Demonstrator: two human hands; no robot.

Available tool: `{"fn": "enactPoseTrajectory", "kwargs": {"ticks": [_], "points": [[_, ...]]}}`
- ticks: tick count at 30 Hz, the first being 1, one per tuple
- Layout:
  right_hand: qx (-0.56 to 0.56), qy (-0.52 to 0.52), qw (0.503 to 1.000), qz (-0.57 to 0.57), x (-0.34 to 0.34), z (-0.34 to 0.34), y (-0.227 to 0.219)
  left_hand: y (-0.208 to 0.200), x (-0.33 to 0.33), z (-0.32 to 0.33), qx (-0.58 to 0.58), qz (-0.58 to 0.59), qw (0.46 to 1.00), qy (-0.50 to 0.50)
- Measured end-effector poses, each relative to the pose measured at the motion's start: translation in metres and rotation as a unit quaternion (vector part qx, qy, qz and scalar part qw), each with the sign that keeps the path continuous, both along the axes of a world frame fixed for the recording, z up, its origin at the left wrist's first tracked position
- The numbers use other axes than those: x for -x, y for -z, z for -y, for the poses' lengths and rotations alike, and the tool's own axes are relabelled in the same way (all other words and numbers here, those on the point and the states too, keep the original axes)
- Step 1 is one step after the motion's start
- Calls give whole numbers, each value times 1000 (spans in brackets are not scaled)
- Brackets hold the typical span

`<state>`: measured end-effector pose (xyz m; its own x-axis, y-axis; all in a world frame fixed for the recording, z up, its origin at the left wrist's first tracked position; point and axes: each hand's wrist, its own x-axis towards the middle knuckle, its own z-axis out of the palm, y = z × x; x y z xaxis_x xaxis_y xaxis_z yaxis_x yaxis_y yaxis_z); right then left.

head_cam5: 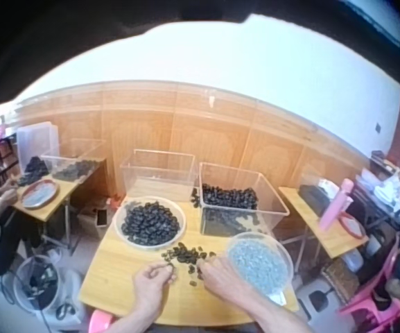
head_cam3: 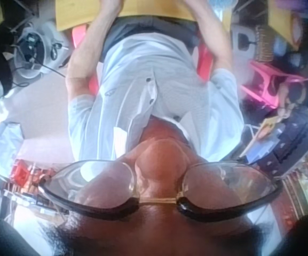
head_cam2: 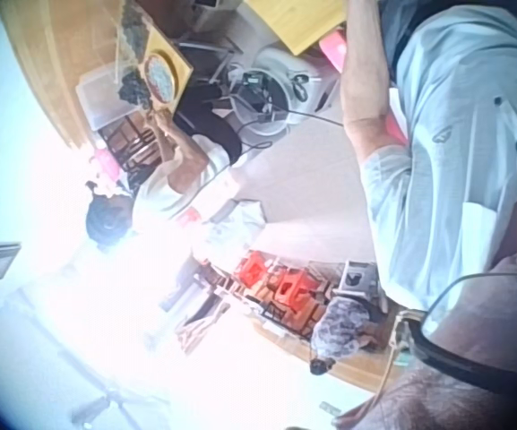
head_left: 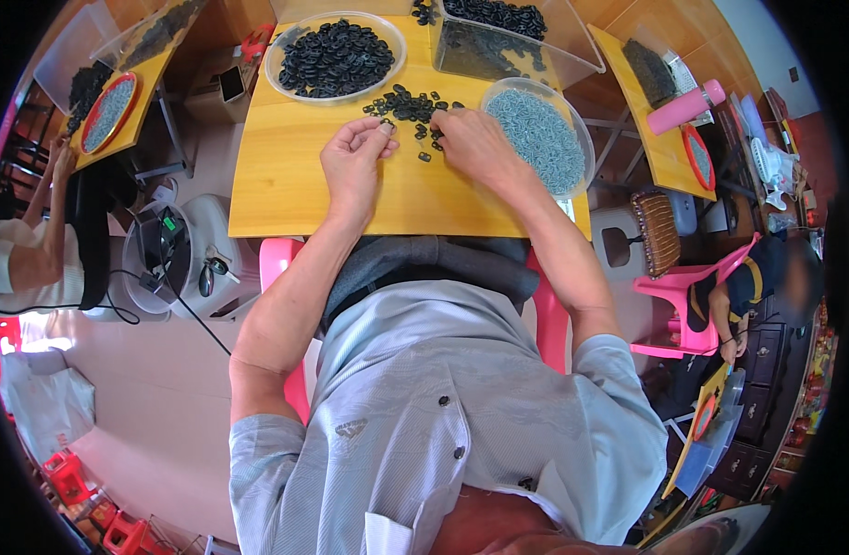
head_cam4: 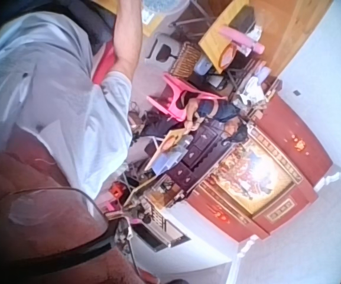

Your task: Assembling small blue components into black plastic housings.

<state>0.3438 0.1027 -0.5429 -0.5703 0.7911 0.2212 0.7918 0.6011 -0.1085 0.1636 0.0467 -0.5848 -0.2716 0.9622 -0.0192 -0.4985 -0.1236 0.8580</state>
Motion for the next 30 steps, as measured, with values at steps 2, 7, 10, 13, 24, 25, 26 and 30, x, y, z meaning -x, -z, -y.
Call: {"fn": "enactPoseTrajectory", "kwargs": {"ticks": [2, 7, 10, 13, 24, 25, 26, 30], "points": [[5, 10, 1000, -17, -1, -1, 3, -1, -3, 1, 5, 6, 1000, 4], [-26, -2, 993, -119, -9, 8, 3, 2, -8, 5, 13, 11, 999, 40], [132, 31, 958, -251, -8, 23, -8, -5, -15, 14, 34, 65, 994, 75], [232, 57, 883, -404, -9, 34, -2, -3, -23, 19, 37, 114, 987, 108], [52, 8, 919, -391, 0, 54, 8, -2, -28, 23, 60, 148, 977, 140], [52, 11, 918, -392, 0, 54, 9, -3, -28, 23, 67, 161, 975, 141], [65, 12, 909, -411, -1, 54, 10, -3, -28, 23, 68, 160, 974, 142], [186, 35, 848, -496, -5, 50, 19, -5, -27, 23, 73, 166, 972, 147]]}}
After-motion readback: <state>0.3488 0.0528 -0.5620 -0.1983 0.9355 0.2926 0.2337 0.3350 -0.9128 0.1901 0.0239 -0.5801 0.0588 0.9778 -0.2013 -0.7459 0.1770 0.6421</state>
